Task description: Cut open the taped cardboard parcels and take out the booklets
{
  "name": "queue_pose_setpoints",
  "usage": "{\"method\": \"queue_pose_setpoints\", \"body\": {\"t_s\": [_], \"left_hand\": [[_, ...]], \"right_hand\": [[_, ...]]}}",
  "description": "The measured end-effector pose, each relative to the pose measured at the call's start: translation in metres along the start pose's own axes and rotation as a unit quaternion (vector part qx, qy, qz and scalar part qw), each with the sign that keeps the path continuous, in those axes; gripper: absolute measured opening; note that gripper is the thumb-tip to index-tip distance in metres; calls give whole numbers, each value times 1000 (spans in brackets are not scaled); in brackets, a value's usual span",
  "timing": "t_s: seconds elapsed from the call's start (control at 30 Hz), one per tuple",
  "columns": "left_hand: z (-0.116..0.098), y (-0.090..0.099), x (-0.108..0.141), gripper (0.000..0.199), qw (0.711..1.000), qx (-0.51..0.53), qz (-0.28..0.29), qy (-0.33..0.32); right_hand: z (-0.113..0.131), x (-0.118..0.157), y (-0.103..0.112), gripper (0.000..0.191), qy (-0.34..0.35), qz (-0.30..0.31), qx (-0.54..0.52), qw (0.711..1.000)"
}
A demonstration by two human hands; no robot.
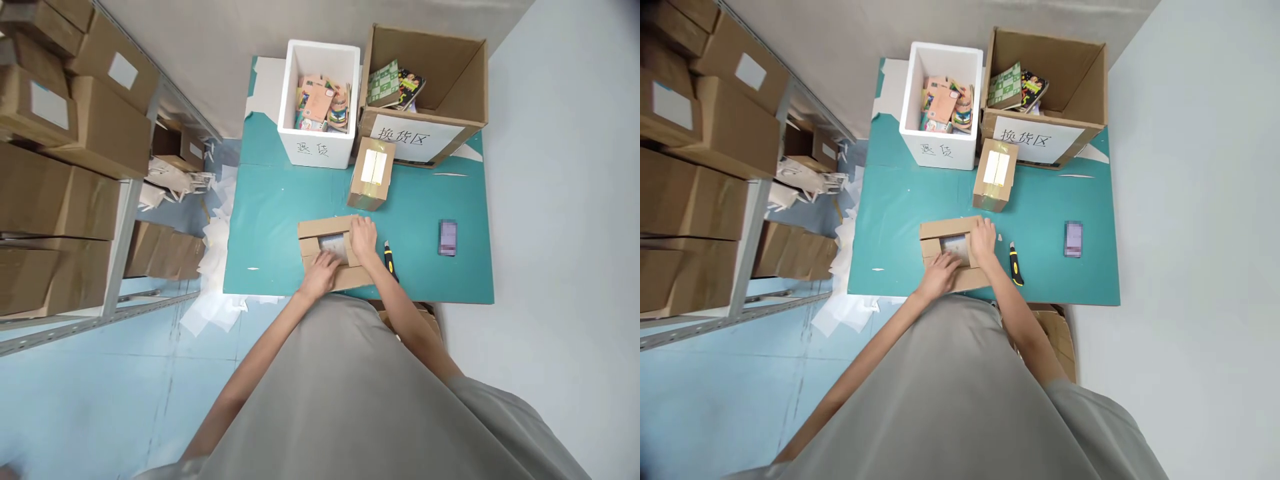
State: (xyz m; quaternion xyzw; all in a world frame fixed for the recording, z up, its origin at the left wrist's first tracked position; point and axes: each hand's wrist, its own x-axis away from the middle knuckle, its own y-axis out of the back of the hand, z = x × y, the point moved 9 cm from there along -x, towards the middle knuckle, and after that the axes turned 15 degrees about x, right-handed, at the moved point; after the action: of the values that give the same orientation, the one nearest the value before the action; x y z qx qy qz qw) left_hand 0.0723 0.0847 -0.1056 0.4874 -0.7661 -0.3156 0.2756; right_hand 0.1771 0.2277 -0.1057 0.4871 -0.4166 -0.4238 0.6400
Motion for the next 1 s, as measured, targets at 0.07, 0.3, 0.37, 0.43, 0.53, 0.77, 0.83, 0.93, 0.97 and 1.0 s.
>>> {"method": "queue_pose_setpoints", "body": {"t_s": [0.07,0.3,0.37,0.43,0.53,0.77,0.83,0.93,0.97,1.0], "left_hand": [[-4,-10,-14,42,1000,-13,28,-5],[13,-5,-22,34,992,-105,53,47],[11,8,-10,34,994,-104,28,32],[8,25,5,33,995,-94,-10,22],[16,52,29,27,994,-62,-78,48],[60,66,58,22,976,5,-142,166],[58,57,49,29,980,1,-116,162],[48,37,20,45,988,-10,-51,145],[44,31,8,52,990,-17,-34,136],[41,26,-4,58,991,-25,-22,128]], "right_hand": [[17,20,-5,35,46,12,78,996],[47,64,-32,41,189,84,132,970],[44,71,-23,43,192,57,123,972],[31,78,-8,45,176,15,102,979],[-8,85,12,41,103,-49,41,993],[-77,103,8,35,-50,-134,-147,979],[-74,114,3,36,-66,-139,-147,977],[-68,126,0,35,-87,-144,-136,976],[-66,128,0,35,-91,-144,-132,977],[-66,128,0,35,-93,-144,-128,977]]}}
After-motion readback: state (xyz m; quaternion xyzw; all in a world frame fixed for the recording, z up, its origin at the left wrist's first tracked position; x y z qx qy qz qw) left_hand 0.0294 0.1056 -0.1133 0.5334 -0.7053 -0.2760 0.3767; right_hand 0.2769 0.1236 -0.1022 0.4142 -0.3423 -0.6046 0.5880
